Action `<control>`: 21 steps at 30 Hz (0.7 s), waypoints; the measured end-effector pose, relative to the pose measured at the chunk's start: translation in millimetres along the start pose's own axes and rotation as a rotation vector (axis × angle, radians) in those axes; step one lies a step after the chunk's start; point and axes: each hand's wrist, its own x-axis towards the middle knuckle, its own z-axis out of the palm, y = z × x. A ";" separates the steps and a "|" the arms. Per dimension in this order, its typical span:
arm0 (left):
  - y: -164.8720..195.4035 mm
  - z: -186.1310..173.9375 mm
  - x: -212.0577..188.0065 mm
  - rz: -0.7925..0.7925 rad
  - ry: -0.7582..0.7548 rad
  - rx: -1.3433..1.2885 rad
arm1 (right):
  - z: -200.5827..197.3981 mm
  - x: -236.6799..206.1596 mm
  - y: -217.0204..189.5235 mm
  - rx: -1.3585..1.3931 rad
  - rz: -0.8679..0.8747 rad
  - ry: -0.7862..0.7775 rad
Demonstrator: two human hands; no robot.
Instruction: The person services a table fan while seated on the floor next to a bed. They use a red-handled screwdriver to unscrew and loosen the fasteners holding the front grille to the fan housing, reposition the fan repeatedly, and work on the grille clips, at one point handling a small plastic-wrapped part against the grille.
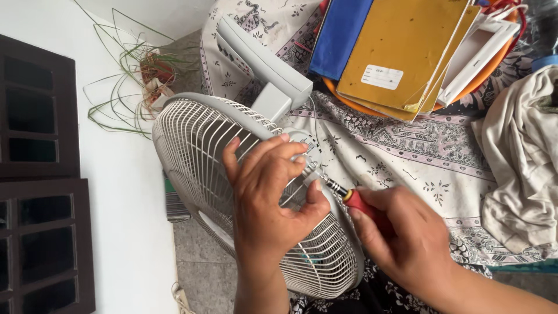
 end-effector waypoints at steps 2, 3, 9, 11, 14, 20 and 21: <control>-2.2 -0.5 0.9 0.006 0.001 -0.010 | 5.3 5.9 3.3 0.239 0.113 -0.072; -2.6 -0.9 0.6 0.005 -0.003 -0.016 | 6.7 8.4 4.9 0.447 0.196 -0.114; -8.5 -0.5 4.1 0.001 0.004 -0.010 | 2.7 23.4 16.7 1.398 0.987 -0.461; -8.4 -0.6 4.9 -0.008 0.011 -0.014 | 2.9 23.2 17.3 1.581 0.970 -0.550; -5.5 -1.6 3.6 -0.006 0.021 -0.007 | 3.7 19.0 17.3 1.557 0.917 -0.605; 0.7 -2.3 -2.7 0.006 0.027 0.005 | -0.2 8.9 19.2 1.106 0.628 -0.478; 1.3 -1.9 -3.4 0.010 0.028 0.007 | -0.1 8.2 19.0 1.037 0.583 -0.424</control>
